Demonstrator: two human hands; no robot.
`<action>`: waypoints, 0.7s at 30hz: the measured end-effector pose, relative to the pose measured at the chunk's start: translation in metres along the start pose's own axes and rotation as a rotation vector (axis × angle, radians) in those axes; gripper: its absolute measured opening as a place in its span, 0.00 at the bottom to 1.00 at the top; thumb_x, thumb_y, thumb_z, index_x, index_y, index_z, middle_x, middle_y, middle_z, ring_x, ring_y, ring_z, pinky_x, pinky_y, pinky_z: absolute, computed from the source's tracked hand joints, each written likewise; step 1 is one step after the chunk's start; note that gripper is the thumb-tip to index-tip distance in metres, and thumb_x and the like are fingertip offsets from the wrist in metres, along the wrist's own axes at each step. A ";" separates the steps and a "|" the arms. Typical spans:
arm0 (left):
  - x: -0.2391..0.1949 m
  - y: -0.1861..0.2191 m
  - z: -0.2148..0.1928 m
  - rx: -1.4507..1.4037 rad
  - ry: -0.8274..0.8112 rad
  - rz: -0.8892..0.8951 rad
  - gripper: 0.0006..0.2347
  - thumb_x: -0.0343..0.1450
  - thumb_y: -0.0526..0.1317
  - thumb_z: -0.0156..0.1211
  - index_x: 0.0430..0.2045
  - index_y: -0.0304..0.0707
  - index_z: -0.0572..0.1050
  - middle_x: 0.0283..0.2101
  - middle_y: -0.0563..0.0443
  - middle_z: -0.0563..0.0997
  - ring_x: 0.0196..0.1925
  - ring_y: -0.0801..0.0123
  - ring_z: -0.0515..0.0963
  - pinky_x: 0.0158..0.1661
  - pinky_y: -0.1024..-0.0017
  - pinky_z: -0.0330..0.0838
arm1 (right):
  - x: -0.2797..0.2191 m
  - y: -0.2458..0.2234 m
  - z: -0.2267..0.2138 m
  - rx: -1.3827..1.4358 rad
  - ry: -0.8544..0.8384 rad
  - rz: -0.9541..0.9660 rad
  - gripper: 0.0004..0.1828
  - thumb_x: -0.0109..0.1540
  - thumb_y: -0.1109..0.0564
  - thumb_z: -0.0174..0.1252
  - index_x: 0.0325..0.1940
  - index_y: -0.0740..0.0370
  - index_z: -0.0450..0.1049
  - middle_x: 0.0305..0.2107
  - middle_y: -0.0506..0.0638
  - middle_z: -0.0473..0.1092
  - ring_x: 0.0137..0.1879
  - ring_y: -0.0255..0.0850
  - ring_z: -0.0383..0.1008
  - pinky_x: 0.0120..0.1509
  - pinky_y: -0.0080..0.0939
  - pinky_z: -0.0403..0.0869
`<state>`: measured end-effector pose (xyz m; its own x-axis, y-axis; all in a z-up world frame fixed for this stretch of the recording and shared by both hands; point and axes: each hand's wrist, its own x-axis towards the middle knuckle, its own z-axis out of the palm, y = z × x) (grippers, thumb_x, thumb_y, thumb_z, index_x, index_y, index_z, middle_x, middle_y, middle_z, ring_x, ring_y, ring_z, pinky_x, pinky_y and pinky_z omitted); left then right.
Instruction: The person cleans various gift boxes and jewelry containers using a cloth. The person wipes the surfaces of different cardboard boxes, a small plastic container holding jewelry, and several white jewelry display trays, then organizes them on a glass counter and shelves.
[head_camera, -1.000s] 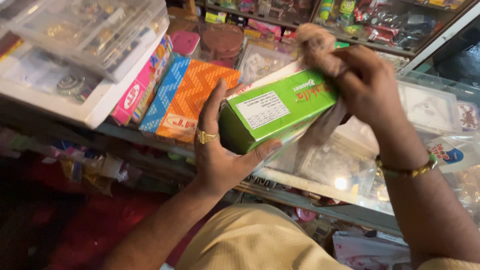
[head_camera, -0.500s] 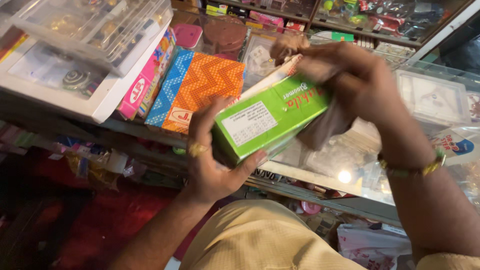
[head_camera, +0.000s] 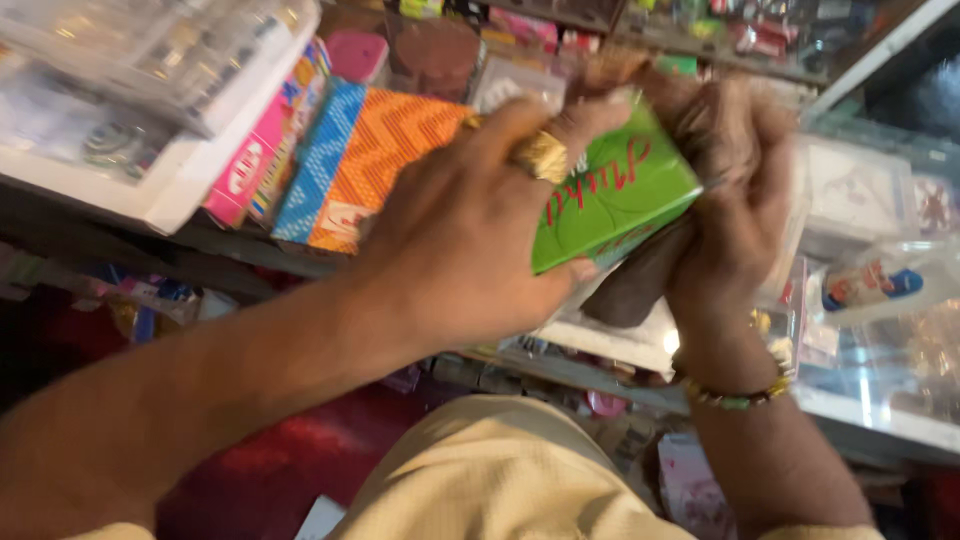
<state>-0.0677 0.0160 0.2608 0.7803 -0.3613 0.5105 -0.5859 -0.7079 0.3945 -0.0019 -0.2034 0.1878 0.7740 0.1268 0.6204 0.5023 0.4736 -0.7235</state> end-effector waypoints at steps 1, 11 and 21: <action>-0.016 0.004 0.003 -0.058 0.065 0.013 0.39 0.60 0.43 0.79 0.66 0.48 0.60 0.55 0.39 0.73 0.52 0.48 0.78 0.51 0.55 0.74 | 0.002 -0.012 -0.001 -0.018 -0.012 -0.015 0.21 0.72 0.58 0.51 0.68 0.66 0.59 0.59 0.59 0.70 0.66 0.45 0.74 0.76 0.46 0.73; -0.098 -0.014 0.133 0.015 0.476 -0.054 0.32 0.56 0.37 0.74 0.54 0.47 0.64 0.60 0.38 0.68 0.64 0.34 0.66 0.63 0.46 0.59 | -0.012 -0.010 0.038 -0.861 -0.751 -0.294 0.24 0.62 0.52 0.60 0.61 0.62 0.72 0.59 0.56 0.72 0.68 0.54 0.71 0.75 0.58 0.66; -0.112 -0.020 0.146 -0.226 0.537 -0.250 0.34 0.60 0.35 0.74 0.61 0.29 0.62 0.61 0.33 0.67 0.64 0.44 0.70 0.66 0.54 0.66 | 0.055 0.033 -0.034 -1.030 -0.535 -0.003 0.13 0.67 0.52 0.58 0.55 0.49 0.78 0.63 0.49 0.70 0.67 0.43 0.74 0.71 0.45 0.73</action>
<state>-0.1114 -0.0181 0.0837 0.7158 0.1947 0.6707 -0.4774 -0.5645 0.6734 0.0702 -0.2106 0.1876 0.6342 0.5955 0.4931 0.7699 -0.4282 -0.4731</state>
